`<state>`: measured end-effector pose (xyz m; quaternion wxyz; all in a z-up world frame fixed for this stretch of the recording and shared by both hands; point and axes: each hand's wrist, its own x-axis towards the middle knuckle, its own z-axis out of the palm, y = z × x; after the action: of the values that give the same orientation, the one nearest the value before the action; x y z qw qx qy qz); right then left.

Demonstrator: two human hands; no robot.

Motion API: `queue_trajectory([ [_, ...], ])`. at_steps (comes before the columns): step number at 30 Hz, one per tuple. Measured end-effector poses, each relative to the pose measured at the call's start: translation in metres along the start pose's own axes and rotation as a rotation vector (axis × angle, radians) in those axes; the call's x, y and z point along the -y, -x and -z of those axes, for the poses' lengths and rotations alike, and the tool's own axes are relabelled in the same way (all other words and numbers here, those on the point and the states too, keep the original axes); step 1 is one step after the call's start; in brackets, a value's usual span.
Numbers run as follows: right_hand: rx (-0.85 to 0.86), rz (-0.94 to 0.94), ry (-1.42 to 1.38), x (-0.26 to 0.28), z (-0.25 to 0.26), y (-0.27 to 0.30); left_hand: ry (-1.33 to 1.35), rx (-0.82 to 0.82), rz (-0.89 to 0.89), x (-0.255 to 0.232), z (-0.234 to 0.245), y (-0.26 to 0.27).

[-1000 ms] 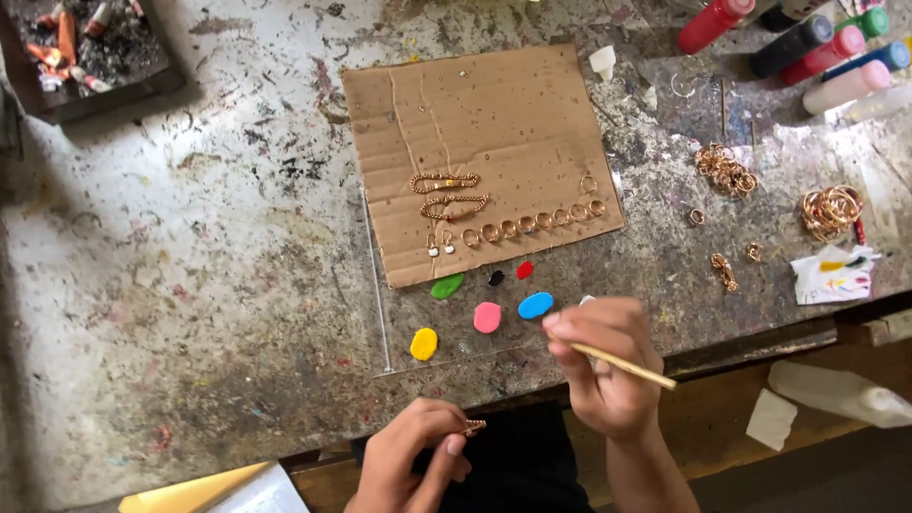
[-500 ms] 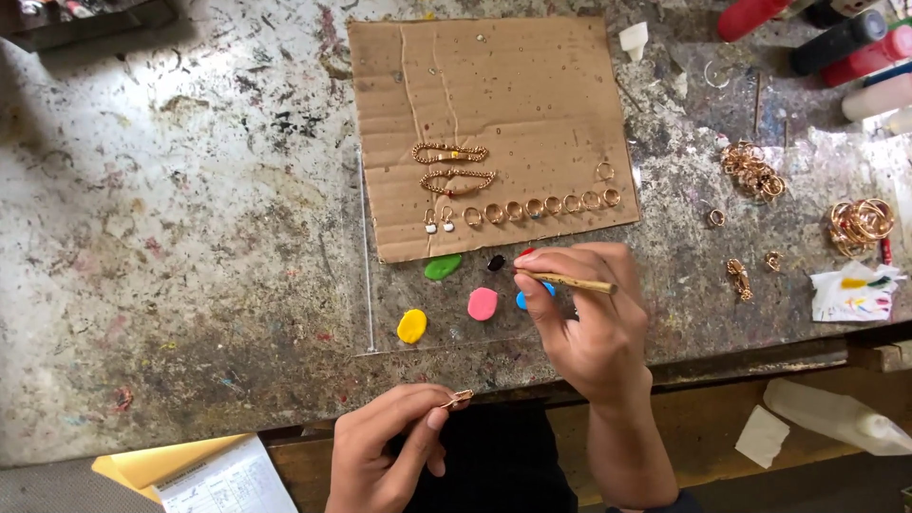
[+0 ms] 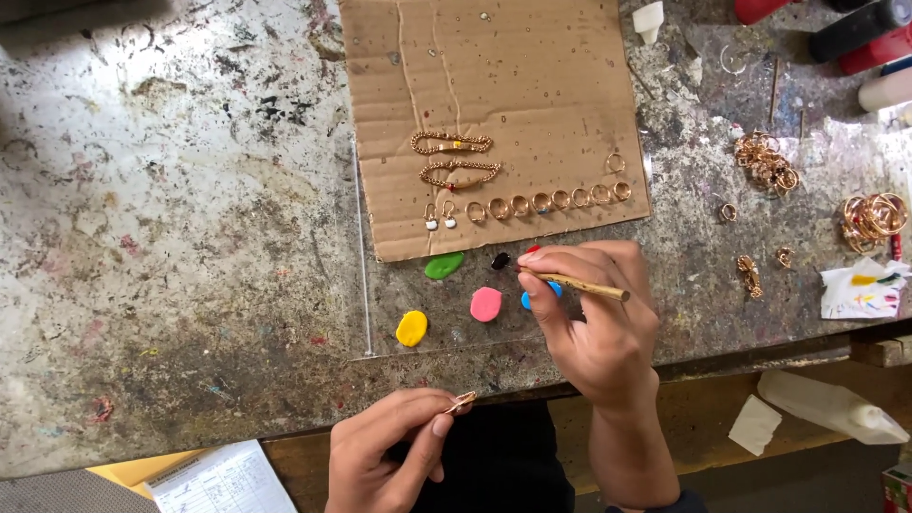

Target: Applying paint or enamel to small jewelry components using a fine-tipped brush at a workshop bench.

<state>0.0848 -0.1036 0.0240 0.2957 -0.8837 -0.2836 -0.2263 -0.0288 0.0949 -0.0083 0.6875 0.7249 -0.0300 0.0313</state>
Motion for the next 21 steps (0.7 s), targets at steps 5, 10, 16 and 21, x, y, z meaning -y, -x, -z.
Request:
queue_trajectory([
  [5,0.007,-0.02,-0.006,0.002,0.0,-0.001,0.004,-0.006,-0.002,-0.001,-0.001,-0.001],
  [10,0.009,-0.021,-0.005,0.002,0.0,-0.001,0.003,-0.01,0.002,-0.003,-0.001,-0.002],
  [16,-0.022,-0.027,-0.019,-0.002,-0.002,0.013,0.021,-0.05,-0.017,-0.006,-0.005,-0.005],
  [21,-0.314,-0.167,-0.512,0.009,-0.01,0.045,0.007,-0.059,-0.046,-0.009,-0.004,-0.006],
])
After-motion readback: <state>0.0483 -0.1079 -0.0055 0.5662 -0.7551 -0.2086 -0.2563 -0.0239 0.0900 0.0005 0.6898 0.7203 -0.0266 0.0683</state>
